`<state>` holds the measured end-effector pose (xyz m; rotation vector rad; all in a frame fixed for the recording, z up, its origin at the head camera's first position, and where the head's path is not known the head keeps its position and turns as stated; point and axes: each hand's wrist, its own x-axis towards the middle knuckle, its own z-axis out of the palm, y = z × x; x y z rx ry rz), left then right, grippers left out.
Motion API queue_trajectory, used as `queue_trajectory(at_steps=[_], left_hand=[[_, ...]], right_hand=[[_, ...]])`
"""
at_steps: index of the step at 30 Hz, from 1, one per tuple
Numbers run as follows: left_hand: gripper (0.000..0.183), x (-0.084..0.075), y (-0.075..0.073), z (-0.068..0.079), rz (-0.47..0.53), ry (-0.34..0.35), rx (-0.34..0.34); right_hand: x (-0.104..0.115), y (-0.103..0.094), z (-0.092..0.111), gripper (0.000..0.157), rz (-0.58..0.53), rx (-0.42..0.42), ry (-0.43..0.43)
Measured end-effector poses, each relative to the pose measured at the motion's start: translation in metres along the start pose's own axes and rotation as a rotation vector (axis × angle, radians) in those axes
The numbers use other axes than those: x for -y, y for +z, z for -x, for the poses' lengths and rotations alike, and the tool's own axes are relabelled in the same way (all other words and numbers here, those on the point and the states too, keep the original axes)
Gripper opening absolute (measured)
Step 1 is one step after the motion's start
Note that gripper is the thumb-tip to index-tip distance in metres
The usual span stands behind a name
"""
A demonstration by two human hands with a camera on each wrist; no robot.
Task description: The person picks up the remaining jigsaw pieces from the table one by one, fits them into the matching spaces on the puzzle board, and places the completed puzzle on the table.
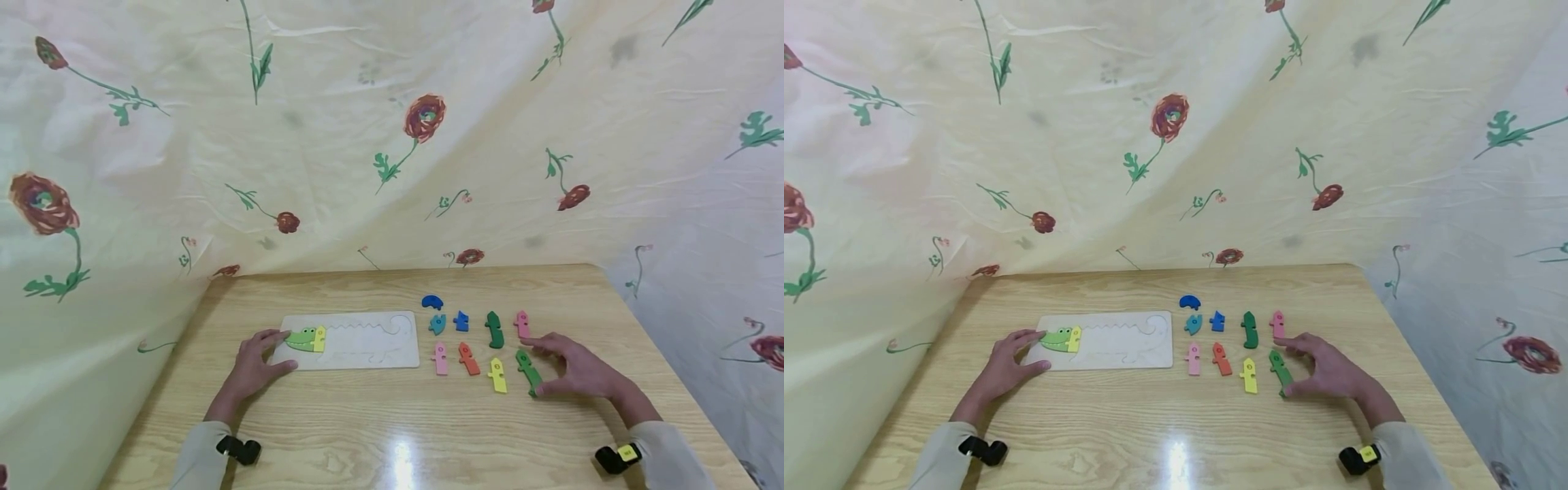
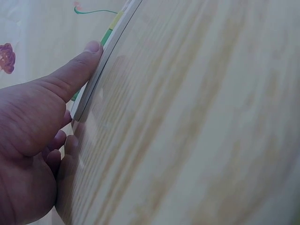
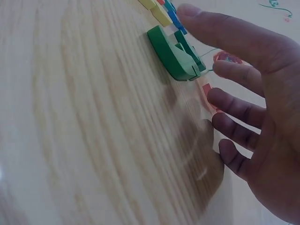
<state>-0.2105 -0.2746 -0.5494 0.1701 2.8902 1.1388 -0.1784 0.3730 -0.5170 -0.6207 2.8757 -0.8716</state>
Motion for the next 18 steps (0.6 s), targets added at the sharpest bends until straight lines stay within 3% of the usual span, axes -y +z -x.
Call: queue_trajectory(at_steps=[7, 18], left_hand=[[0.08, 0.0, -0.0007, 0.0009, -0.002, 0.0, 0.006], [0.08, 0.0001, -0.0011, 0.0007, -0.002, 0.005, 0.007]], right_hand=[[-0.0023, 0.0013, -0.001, 0.089, 0.018, 0.036, -0.034], [-0.0045, 0.001, -0.0033, 0.09, 0.012, 0.11, -0.012]])
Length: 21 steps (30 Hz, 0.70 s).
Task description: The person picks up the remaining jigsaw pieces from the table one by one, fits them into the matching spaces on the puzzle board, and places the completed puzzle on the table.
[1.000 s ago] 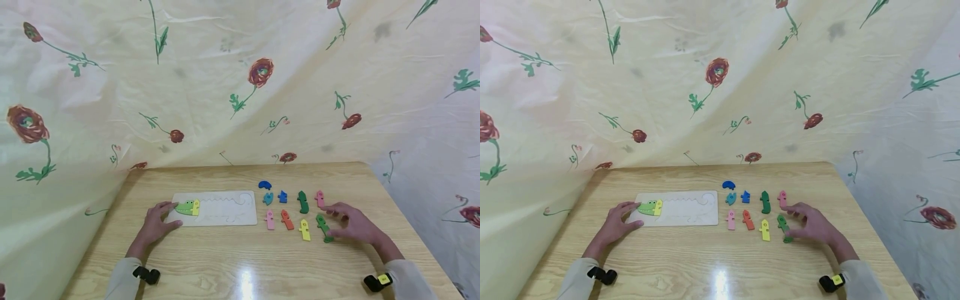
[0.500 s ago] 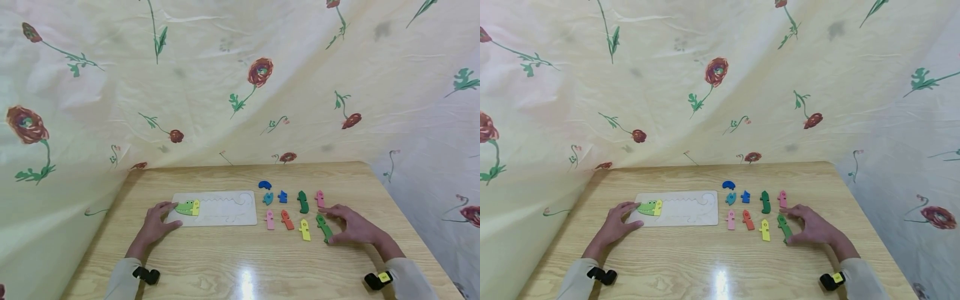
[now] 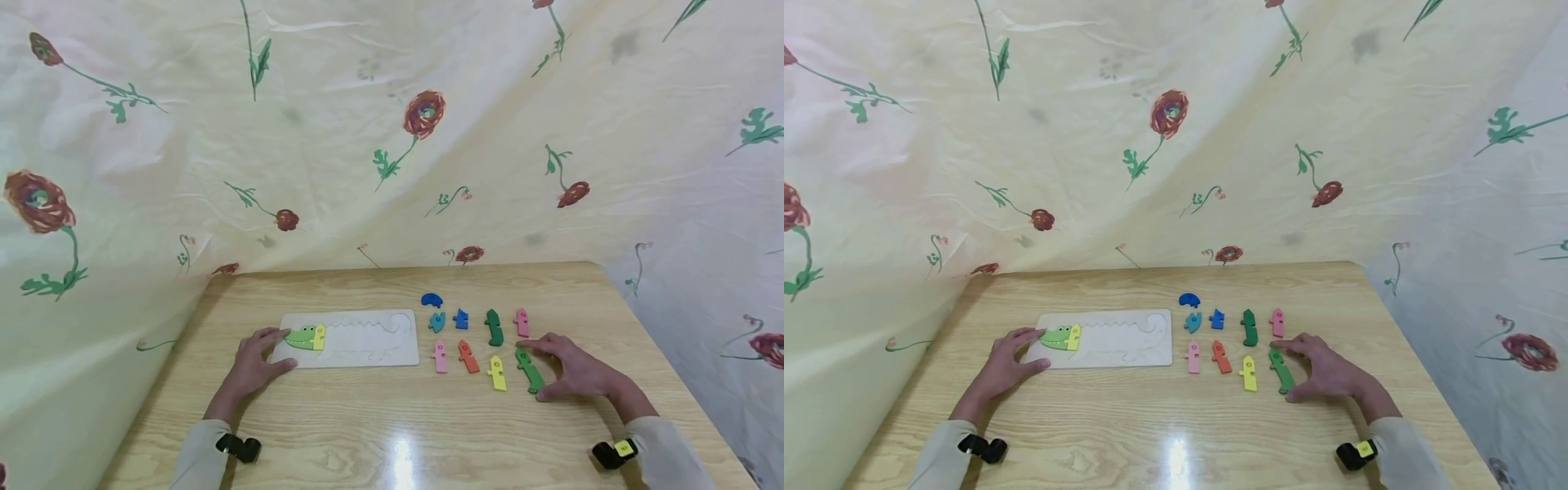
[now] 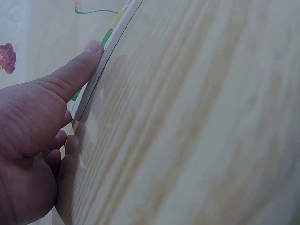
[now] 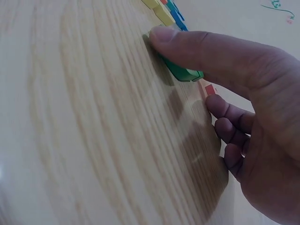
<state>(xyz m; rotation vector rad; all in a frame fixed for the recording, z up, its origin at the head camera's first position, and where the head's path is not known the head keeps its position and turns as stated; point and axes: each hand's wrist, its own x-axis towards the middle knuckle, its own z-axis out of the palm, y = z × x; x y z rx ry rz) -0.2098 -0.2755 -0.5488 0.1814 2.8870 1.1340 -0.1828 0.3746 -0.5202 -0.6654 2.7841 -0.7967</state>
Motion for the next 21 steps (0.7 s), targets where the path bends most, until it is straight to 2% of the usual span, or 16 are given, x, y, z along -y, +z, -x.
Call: queue_trajectory(at_steps=[12, 21], left_hand=[[0.08, -0.0006, 0.0005, -0.0002, 0.0, -0.012, 0.004], [0.079, -0.0027, -0.0011, 0.0, 0.004, -0.022, 0.008]], right_hand=[[0.0018, 0.0002, 0.0003, 0.089, -0.003, 0.019, 0.032], [0.0012, 0.0056, 0.0032, 0.088, 0.0, -0.03, 0.053]])
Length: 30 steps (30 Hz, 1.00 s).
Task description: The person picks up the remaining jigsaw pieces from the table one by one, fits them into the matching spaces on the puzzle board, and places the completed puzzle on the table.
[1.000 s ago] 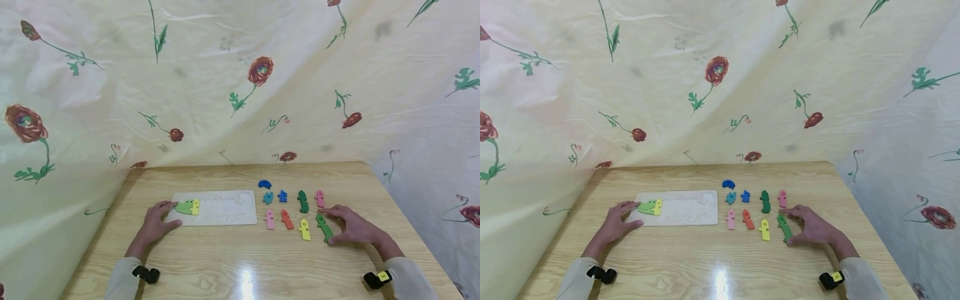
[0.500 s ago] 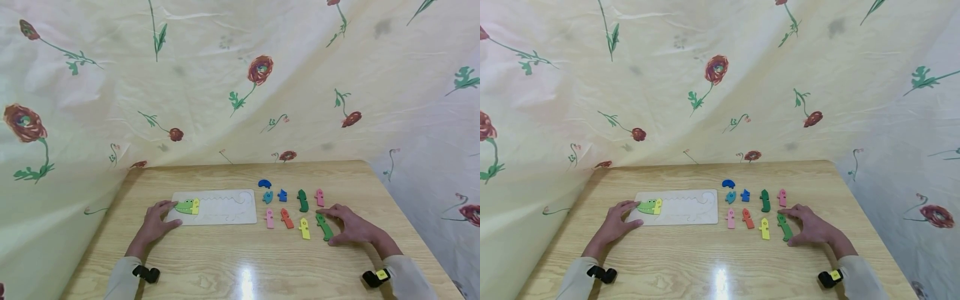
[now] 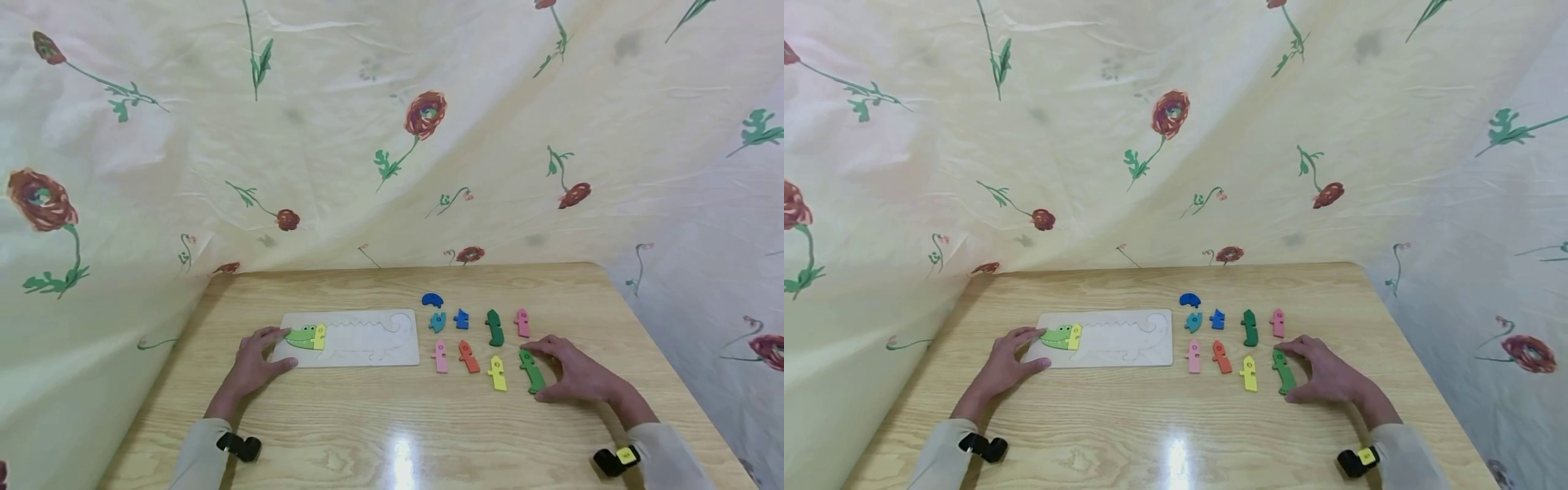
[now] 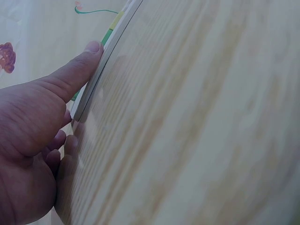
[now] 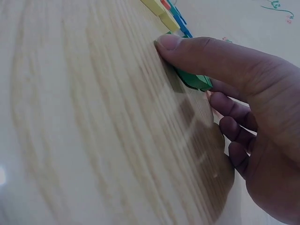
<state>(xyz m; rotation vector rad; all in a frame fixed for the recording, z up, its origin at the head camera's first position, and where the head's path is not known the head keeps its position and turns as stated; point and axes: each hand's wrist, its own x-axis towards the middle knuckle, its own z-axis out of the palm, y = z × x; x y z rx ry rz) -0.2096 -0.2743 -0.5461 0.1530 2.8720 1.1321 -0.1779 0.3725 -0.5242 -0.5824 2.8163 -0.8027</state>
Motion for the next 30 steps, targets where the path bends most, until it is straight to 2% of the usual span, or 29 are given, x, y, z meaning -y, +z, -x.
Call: queue_trajectory(at_steps=[9, 19, 30], left_hand=[[0.081, 0.0, 0.0, 0.0, 0.001, -0.005, 0.001], [0.079, -0.001, 0.0, 0.001, 0.007, -0.002, -0.006], [0.078, 0.001, 0.002, 0.001, 0.005, 0.021, -0.013]], right_hand=[[0.008, 0.002, 0.002, 0.092, 0.015, -0.026, 0.042], [0.017, -0.006, -0.002, 0.094, 0.023, -0.083, 0.064], [0.037, -0.016, -0.014, 0.09, 0.038, -0.147, -0.025]])
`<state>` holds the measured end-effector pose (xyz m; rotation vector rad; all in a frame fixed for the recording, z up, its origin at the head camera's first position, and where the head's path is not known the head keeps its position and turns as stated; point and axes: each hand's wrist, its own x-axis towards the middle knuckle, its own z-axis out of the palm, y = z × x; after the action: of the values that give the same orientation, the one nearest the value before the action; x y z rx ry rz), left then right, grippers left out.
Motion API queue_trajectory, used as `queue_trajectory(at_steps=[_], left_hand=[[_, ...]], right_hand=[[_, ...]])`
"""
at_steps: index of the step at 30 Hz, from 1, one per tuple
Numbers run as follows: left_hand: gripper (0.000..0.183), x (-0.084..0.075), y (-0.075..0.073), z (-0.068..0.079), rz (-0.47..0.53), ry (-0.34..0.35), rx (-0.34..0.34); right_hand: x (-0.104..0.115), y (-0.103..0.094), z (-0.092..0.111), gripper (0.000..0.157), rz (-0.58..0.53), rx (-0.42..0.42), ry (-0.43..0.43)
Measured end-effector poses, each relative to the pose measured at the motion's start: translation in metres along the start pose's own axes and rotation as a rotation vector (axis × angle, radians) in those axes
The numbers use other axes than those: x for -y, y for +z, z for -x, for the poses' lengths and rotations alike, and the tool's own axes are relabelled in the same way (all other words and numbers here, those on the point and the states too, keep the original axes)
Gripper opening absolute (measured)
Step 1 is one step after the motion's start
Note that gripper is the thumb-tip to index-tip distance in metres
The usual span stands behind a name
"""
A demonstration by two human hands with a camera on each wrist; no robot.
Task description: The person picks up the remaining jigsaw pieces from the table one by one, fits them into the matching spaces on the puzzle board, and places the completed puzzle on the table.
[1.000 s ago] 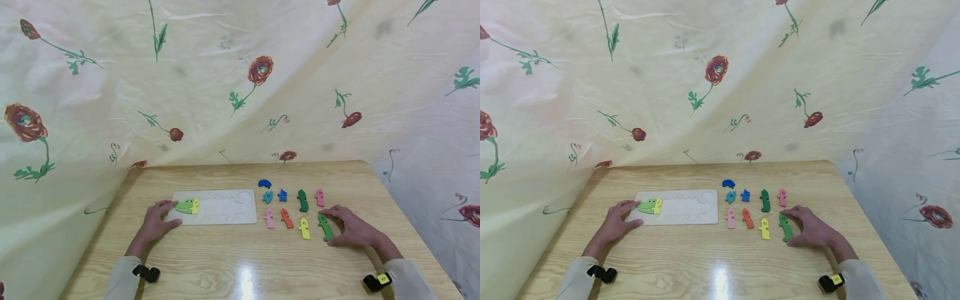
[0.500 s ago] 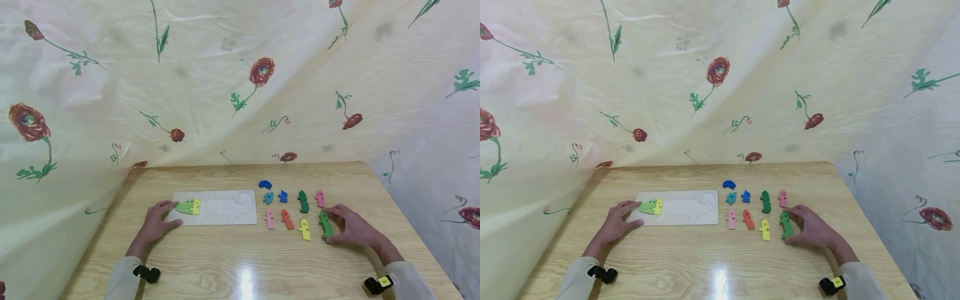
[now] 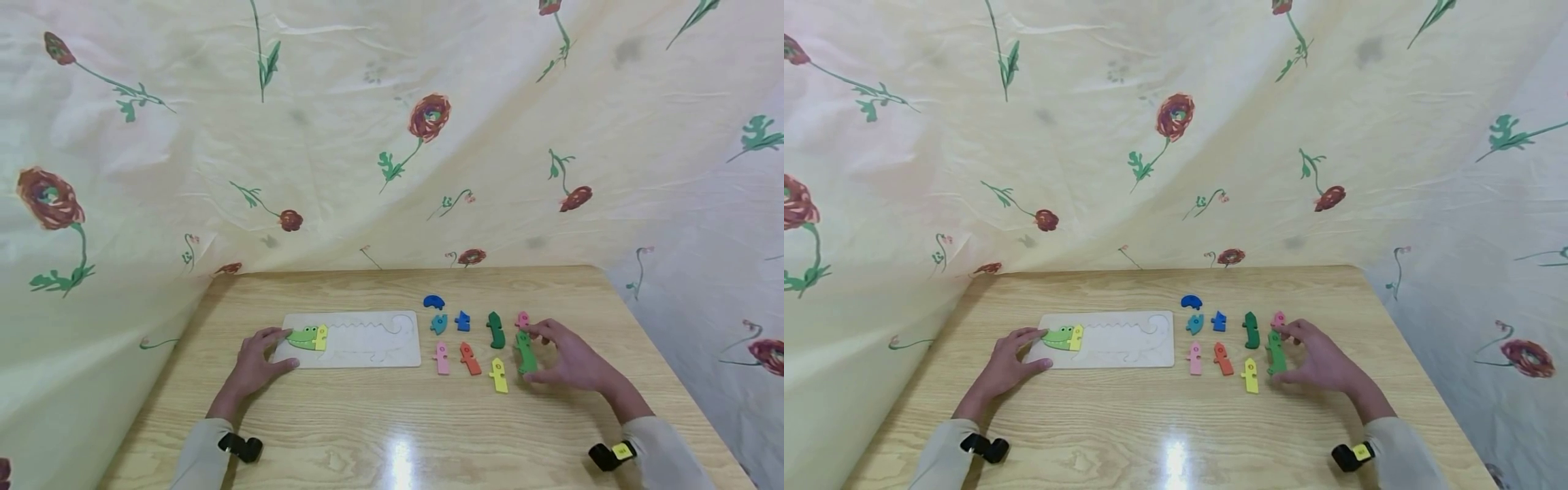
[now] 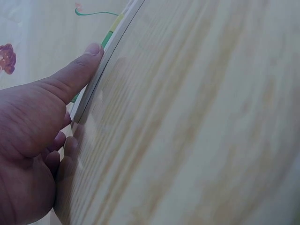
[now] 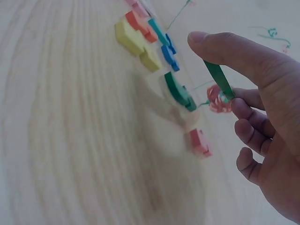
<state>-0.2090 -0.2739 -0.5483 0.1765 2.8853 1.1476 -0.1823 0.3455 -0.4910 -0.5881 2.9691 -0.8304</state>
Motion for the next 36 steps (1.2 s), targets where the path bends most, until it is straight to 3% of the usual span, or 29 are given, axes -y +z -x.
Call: queue_trajectory(at_steps=[23, 36], left_hand=[[0.081, 0.004, 0.0, -0.002, 0.006, -0.007, -0.001], [0.081, 0.002, 0.0, -0.003, -0.012, -0.018, 0.001]], right_hand=[[0.046, 0.001, -0.046, 0.083, -0.026, -0.089, -0.133], [0.068, 0.012, -0.07, 0.086, -0.086, -0.047, -0.072]])
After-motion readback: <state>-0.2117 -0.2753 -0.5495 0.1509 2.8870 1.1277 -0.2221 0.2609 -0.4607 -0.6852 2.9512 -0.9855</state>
